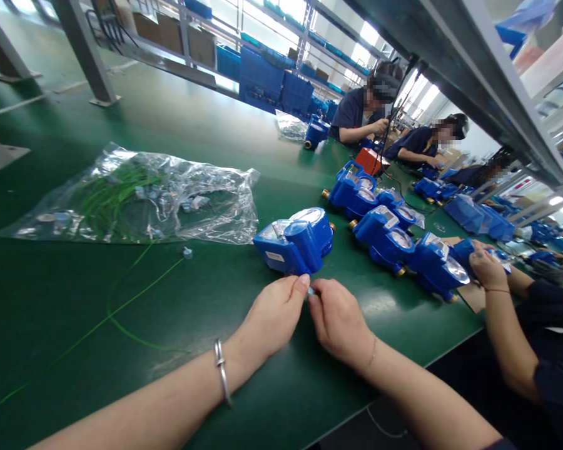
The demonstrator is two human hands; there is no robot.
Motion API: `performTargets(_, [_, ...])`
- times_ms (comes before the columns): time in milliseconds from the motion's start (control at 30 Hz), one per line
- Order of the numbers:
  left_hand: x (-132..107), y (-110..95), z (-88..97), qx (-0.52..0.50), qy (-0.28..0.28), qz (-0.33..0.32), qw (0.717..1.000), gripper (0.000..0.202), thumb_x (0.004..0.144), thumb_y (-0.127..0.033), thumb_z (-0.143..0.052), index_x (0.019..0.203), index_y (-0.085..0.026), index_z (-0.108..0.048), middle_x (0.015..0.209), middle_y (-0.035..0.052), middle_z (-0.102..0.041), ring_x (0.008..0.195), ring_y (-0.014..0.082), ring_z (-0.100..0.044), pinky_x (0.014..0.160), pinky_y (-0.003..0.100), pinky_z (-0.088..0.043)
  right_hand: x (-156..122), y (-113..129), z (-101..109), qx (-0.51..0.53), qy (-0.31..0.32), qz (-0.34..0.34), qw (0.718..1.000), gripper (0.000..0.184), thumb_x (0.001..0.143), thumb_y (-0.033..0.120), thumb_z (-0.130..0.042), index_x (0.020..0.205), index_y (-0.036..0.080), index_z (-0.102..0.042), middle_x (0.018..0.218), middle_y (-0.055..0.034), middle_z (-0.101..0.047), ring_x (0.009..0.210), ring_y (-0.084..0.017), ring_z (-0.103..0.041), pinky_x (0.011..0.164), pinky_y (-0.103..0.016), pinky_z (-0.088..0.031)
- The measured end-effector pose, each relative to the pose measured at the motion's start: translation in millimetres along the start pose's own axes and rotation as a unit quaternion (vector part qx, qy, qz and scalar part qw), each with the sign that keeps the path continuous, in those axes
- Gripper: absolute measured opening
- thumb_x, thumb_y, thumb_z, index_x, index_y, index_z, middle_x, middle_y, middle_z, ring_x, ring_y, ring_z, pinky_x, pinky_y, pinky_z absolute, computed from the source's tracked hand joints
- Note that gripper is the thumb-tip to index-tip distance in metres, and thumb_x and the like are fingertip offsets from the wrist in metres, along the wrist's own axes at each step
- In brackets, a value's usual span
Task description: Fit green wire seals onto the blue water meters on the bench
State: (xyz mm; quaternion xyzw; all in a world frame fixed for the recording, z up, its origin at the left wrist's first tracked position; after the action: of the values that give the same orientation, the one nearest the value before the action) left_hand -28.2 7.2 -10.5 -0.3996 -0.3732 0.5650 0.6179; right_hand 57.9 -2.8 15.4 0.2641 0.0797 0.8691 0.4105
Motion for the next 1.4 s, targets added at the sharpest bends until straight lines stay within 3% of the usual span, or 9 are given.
performTargets(100, [1.5, 4.4, -1.8, -0.003, -0.003, 0.001, 1.000, 0.041, 0.088, -0.042, -0.029, 0.067, -0.018, -0.054, 0.072, 0.0039, -0.061, 0.068, 0.0187, -0.056, 0.067, 0.030, -0.044, -2.5, 12.1, -1.9, -0.098, -0.020, 0.099, 0.990, 0.017, 0.087, 0.020, -0.038, 0.077, 0.017, -0.051, 0.067, -0.0045, -0.050, 0.064, -0.017, -0.044, 0.062, -0.030, -0.035])
performTargets(200, [3.3, 6.9, -2.9, -0.007, -0.006, 0.006, 1.000, 0.042, 0.088, -0.043, -0.029, 0.067, -0.018, -0.054, 0.071, 0.0040, -0.062, 0.067, 0.0186, -0.055, 0.065, 0.029, -0.043, 4.8, -15.3, -9.7, 0.179, 0.006, -0.050, 0.982, 0.016, 0.084, 0.024, -0.043, 0.071, 0.019, -0.049, 0.063, -0.0004, -0.046, 0.060, -0.013, -0.041, 0.058, -0.026, -0.033])
performTargets(333, [5.9, 3.7, -1.3, 0.009, -0.012, 0.013, 1.000, 0.042, 0.088, -0.043, -0.029, 0.062, -0.019, -0.051, 0.065, 0.0030, -0.060, 0.062, 0.0174, -0.053, 0.060, 0.028, -0.041, -5.9, -28.1, -58.7, 0.574, 0.105, -0.306, 0.752, 0.020, 0.080, 0.033, -0.040, 0.064, 0.021, -0.039, 0.044, 0.0101, -0.024, 0.038, -0.007, -0.018, 0.039, -0.021, -0.018])
performTargets(567, [7.5, 5.3, 0.3, 0.033, -0.019, 0.035, 0.999, 0.042, 0.087, -0.043, -0.032, 0.061, -0.018, -0.054, 0.065, 0.0039, -0.063, 0.061, 0.0176, -0.055, 0.059, 0.027, -0.040, -7.8, -16.5, -75.5, 0.648, 0.168, -0.341, 0.660, 0.016, 0.071, 0.033, -0.038, 0.060, 0.023, -0.032, 0.035, 0.0128, -0.019, 0.032, -0.006, -0.009, 0.034, -0.020, -0.011])
performTargets(733, [7.8, 10.7, 1.7, 0.014, -0.016, 0.033, 0.999, 0.043, 0.087, -0.045, -0.031, 0.064, -0.018, -0.055, 0.066, 0.0032, -0.063, 0.062, 0.0177, -0.055, 0.058, 0.027, -0.039, -3.0, -24.2, -75.2, 0.616, 0.142, -0.336, 0.698, 0.018, 0.075, 0.032, -0.039, 0.060, 0.022, -0.036, 0.036, 0.0124, -0.020, 0.032, -0.007, -0.012, 0.035, -0.021, -0.012])
performTargets(933, [8.5, 21.6, 19.3, -0.003, -0.011, 0.063, 0.998, 0.052, 0.088, -0.051, -0.025, 0.055, -0.020, -0.049, 0.051, -0.0011, -0.052, 0.052, 0.0165, -0.049, 0.052, 0.027, -0.034, -8.1, -54.8, -40.4, 0.449, -0.016, -0.289, 0.845, 0.024, 0.086, 0.039, -0.045, 0.072, 0.020, -0.048, 0.053, 0.0068, -0.044, 0.051, -0.009, -0.038, 0.052, -0.022, -0.028])
performTargets(1067, [10.0, 28.0, 62.9, 0.013, -0.154, 0.058, 0.986, 0.046, 0.088, -0.047, -0.029, 0.058, -0.021, -0.051, 0.062, 0.0009, -0.055, 0.063, 0.0189, -0.051, 0.062, 0.030, -0.035, -7.8, -49.4, 8.2, 0.220, -0.114, -0.204, 0.947, 0.018, 0.090, 0.034, -0.040, 0.088, 0.020, -0.050, 0.075, 0.0011, -0.052, 0.069, -0.013, -0.049, 0.067, -0.027, -0.038])
performTargets(1200, [6.9, 46.0, 86.0, -0.085, -0.297, 0.047, 0.950, 0.028, 0.084, -0.045, -0.043, 0.084, -0.019, -0.053, 0.098, 0.0072, -0.054, 0.098, 0.0239, -0.047, 0.090, 0.037, -0.033, 10.0, -14.0, 35.1, 0.139, -0.156, -0.092, 0.974, 0.024, 0.091, 0.029, -0.038, 0.110, 0.019, -0.048, 0.110, -0.0096, -0.052, 0.103, -0.019, -0.049, 0.086, -0.035, -0.041])
performTargets(1400, [17.3, 48.8, 63.4, -0.252, -0.236, -0.011, 0.938, 0.044, 0.089, -0.049, -0.032, 0.117, -0.017, -0.045, 0.112, 0.0087, -0.058, 0.102, 0.0198, -0.054, 0.092, 0.036, -0.040, 39.2, -1.8, 24.7, 0.124, -0.156, -0.094, 0.975, 0.048, 0.091, 0.039, -0.036, 0.134, 0.018, -0.032, 0.143, -0.0141, -0.025, 0.134, -0.025, -0.021, 0.106, -0.048, -0.024])
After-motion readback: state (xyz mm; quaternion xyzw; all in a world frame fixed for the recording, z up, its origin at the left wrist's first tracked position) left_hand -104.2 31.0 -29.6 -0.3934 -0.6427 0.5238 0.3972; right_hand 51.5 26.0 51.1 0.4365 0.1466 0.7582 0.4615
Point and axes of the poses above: each hand's wrist, its own x-axis towards the middle knuckle, its own z-axis out of the back of the hand, y = z × x, the point moved 10 cm from there along x, towards the middle knuckle
